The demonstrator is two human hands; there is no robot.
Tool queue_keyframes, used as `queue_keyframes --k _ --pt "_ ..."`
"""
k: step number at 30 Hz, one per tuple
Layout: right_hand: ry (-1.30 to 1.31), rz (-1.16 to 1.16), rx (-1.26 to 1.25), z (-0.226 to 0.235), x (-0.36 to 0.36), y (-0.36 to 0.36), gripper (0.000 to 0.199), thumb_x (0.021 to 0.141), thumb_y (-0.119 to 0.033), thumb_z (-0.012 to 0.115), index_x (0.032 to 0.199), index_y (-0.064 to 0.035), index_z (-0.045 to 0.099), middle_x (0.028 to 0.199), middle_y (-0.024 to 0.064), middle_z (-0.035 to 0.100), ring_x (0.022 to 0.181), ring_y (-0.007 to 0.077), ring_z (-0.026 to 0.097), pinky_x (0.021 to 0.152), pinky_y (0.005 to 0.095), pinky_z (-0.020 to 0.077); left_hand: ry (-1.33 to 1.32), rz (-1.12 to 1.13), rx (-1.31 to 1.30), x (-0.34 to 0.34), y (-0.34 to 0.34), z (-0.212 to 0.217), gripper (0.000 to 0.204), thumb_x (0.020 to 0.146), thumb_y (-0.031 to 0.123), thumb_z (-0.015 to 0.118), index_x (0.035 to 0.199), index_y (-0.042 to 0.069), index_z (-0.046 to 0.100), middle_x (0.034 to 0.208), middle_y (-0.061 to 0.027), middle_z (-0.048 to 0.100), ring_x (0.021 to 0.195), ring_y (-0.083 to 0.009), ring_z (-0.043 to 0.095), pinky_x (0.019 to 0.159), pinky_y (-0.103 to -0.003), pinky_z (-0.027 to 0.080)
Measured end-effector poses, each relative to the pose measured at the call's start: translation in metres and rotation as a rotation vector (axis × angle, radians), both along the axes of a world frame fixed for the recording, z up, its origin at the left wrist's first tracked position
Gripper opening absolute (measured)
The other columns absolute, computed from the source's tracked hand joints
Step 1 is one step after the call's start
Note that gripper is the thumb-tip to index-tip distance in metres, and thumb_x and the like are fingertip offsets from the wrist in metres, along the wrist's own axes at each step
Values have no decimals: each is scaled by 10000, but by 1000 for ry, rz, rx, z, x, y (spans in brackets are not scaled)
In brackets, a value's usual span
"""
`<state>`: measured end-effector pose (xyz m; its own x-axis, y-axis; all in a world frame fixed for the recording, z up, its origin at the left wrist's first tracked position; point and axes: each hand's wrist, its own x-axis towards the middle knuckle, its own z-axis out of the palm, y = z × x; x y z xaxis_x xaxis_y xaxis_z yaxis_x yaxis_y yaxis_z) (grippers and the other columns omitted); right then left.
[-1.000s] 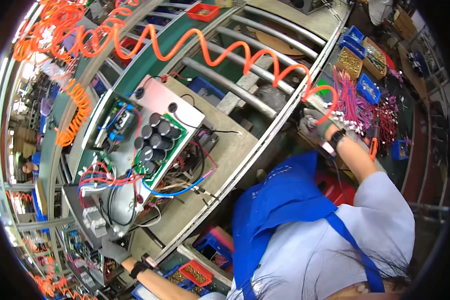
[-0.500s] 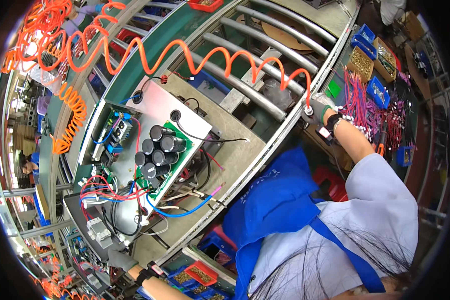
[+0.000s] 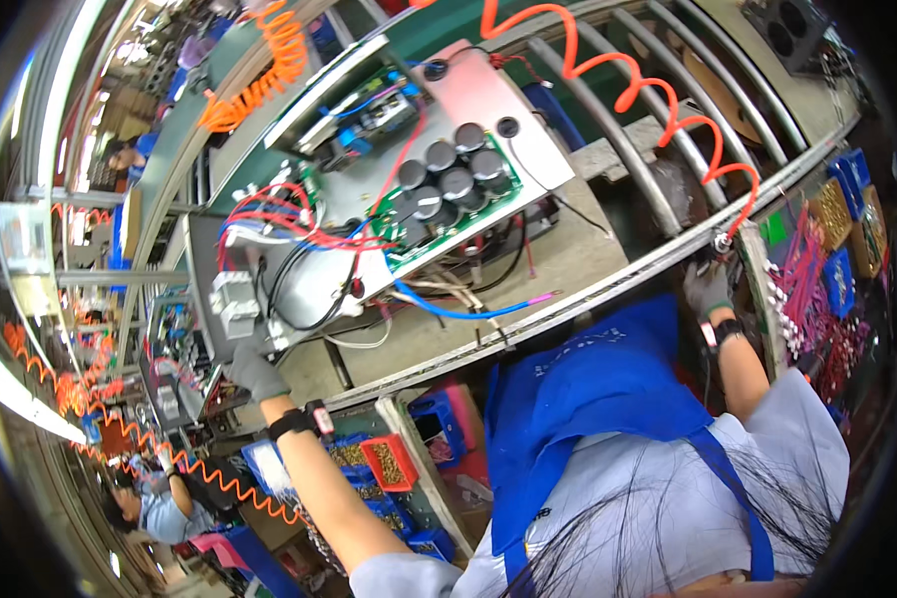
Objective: Assembling an electronic unit on a production line using an air tool and connecting wires.
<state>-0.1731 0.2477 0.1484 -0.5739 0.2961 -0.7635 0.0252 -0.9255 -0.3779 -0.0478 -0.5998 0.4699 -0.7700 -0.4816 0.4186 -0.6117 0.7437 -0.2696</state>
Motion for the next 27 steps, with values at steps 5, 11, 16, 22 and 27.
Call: queue_keyframes --k 5,11,16,22,27 --pt "-4 1023 27 234 27 -156 259 908 -296 558 952 -53 635 748 37 623 570 146 568 477 233 449 1229 63 964 -30 38 7 464 640 -42 703 1073 -35 535 1032 -85 607 862 -180 576 759 -323 500" --pt "889 1166 1520 413 -1 -290 319 888 -307 596 1038 -27 617 858 104 643 712 236 609 625 333 481 1295 -219 1049 -26 79 24 551 687 -55 655 1209 -43 481 1103 -109 596 880 -196 580 784 -316 487" --pt "1011 1996 1441 397 -2 -355 346 885 -340 578 1007 -20 626 831 177 615 748 306 608 685 404 469 987 -156 466 -22 163 36 774 753 138 742 1357 -92 316 1343 -214 403 1139 -283 491 963 -333 416" --pt "1076 1987 895 384 19 -410 268 887 -238 624 994 6 655 720 56 607 654 112 587 614 268 488 325 -375 831 -62 229 32 626 734 340 733 1274 108 518 798 -63 646 711 -232 631 667 -359 498" --pt "1047 1562 887 401 3 -453 202 902 -136 604 1022 22 641 801 42 640 719 87 616 648 246 527 339 -567 725 -92 189 35 135 830 242 599 875 127 653 836 -116 648 797 -315 631 673 -419 499"
